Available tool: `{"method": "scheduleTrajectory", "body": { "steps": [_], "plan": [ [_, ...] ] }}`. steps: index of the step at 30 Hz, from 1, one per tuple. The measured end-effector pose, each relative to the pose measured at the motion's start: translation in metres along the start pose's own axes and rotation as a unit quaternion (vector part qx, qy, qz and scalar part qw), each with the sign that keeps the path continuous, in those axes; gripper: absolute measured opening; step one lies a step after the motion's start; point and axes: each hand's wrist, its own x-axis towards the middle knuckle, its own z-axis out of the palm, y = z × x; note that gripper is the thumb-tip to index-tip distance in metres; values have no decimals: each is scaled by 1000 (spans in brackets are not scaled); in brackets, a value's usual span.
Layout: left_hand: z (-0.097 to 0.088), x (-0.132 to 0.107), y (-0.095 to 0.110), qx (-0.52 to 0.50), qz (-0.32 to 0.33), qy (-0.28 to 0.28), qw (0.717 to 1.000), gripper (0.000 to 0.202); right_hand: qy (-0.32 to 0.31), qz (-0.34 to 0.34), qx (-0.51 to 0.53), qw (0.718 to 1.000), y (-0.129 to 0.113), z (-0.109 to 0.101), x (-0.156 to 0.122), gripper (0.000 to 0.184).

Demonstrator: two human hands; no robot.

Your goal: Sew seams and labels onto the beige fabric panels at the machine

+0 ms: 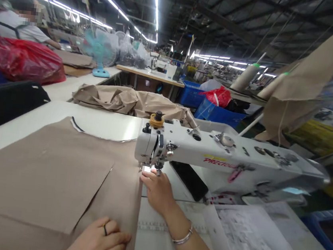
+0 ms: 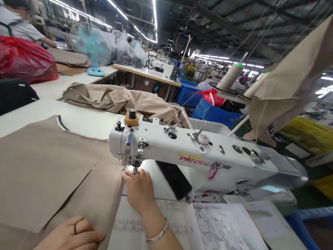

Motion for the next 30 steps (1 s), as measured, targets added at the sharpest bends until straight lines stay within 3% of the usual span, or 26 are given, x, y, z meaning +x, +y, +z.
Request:
{"method": "scheduleTrajectory", "body": {
  "steps": [2, 9, 18, 25, 30],
  "plan": [
    [-6, 7, -6, -18, -2, -27, 999, 31, 5, 9, -4, 1000, 0, 1, 2, 43],
    [-16, 28, -27, -21, 6, -41, 999, 39, 25, 0, 7, 1000, 3, 4, -1, 43],
    [-10, 38, -60, -22, 20, -74, 997, 33, 41, -6, 24, 999, 3, 5, -3, 40],
    [-1, 45, -84, -18, 32, -70, 997, 29, 51, -22, 21, 998, 3, 5, -5, 38],
    [6, 49, -104, -8, 34, -84, 996, 17, 63, -33, 31, 997, 5, 7, -6, 38]
  ]
}}
